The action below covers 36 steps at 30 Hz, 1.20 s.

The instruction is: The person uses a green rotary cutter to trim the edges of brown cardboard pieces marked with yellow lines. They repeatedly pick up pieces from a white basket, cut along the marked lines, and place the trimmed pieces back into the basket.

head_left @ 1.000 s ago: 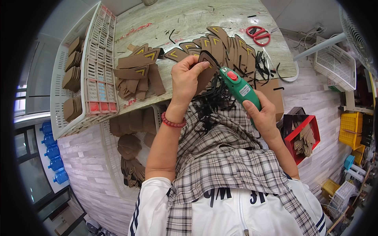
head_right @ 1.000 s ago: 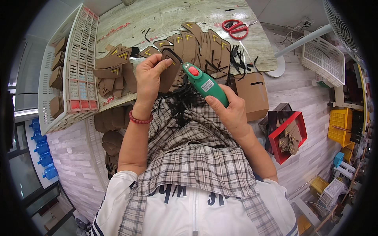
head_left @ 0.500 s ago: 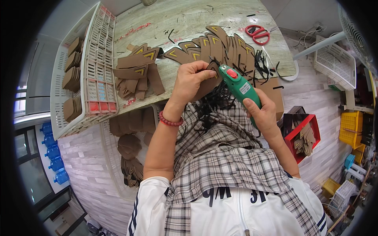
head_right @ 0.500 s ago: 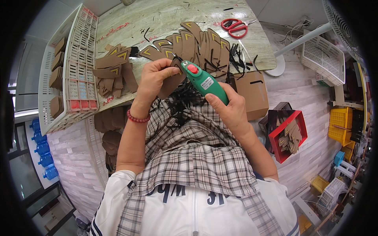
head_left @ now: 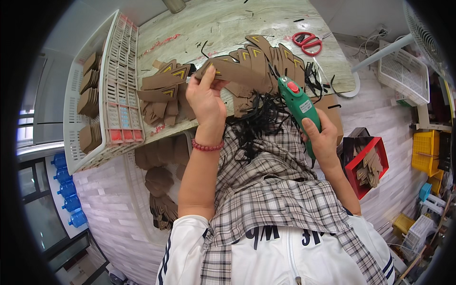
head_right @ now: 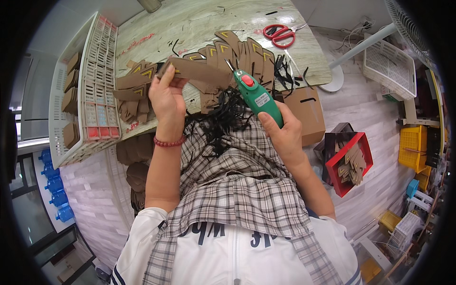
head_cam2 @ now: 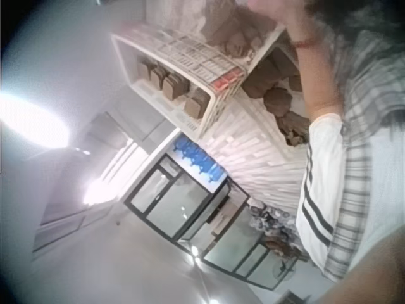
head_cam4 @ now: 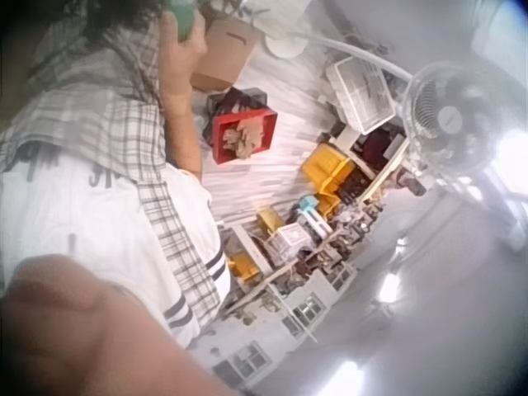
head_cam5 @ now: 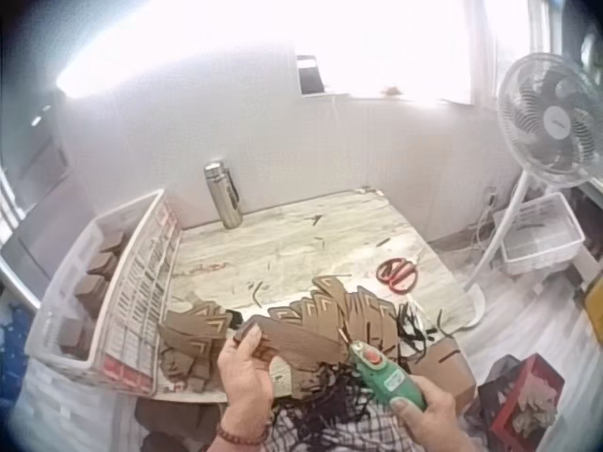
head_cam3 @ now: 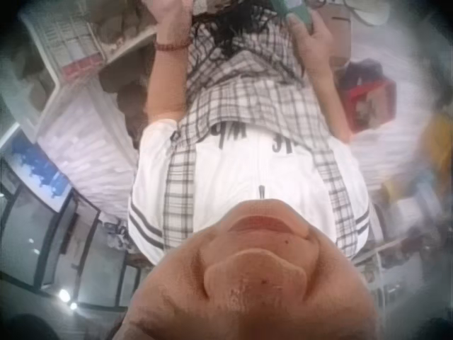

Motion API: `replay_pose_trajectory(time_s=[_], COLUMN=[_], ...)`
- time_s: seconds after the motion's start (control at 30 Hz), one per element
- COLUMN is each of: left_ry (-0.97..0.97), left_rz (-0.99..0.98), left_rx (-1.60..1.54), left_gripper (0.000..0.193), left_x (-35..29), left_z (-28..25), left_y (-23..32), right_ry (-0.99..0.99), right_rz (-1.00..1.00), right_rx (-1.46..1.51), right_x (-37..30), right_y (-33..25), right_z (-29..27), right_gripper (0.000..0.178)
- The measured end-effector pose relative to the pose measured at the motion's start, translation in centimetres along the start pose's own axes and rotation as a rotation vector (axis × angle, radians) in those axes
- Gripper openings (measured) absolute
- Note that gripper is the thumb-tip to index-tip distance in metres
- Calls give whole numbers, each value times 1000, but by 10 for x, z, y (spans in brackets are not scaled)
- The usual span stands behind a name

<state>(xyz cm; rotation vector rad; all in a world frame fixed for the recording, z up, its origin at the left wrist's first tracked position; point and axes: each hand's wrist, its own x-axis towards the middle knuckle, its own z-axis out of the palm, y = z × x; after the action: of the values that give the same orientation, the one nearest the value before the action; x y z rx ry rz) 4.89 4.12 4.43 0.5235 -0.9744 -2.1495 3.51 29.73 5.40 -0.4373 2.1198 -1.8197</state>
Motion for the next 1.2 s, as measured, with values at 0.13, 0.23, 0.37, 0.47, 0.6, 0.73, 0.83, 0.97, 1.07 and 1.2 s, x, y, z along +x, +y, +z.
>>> replay_pose_trajectory(time_s=[0.13, 0.23, 0.37, 0.47, 0.6, 0.73, 0.83, 0.97, 1.07, 1.2], left_ry=[90, 15, -95, -179, -201, -213, -190, -119, -72, -59], left_rz=[-594, -861, -807, -676, -626, -502, -486, -460, -456, -441], left_rx=[-297, -384, -568, -488, -445, -381, -357, -336, -325, -311], left_gripper=[11, 12, 12, 11, 12, 17, 22, 19, 18, 17], left_x=[-23, -33, -36, -37, -36, -37, -38, -41, -41, -42], left_z=[-18, -21, -5, 6, 12, 18, 22, 25, 27, 27], left_y=[-25, -32, -30, -24, -25, -25, -25, -28, -31, -35], right_ry=[-8, 13, 99, 101, 57, 51, 62, 46, 46, 38], right_rz=[-17, 4, 21, 23, 25, 7, -5, 1, 6, 7], right_rx=[11, 24, 85, 32, -32, -60, -84, -98, -110, -126], right_x=[-1, -4, -9, -11, -15, -15, -13, -14, -13, -12], right_y=[7, 5, 0, 1, -1, 1, 1, -4, -7, -6], right_z=[-1, 1, 2, 2, 6, 8, 8, 9, 9, 9], right_gripper=[36, 36, 35, 35, 38, 39, 38, 38, 38, 38])
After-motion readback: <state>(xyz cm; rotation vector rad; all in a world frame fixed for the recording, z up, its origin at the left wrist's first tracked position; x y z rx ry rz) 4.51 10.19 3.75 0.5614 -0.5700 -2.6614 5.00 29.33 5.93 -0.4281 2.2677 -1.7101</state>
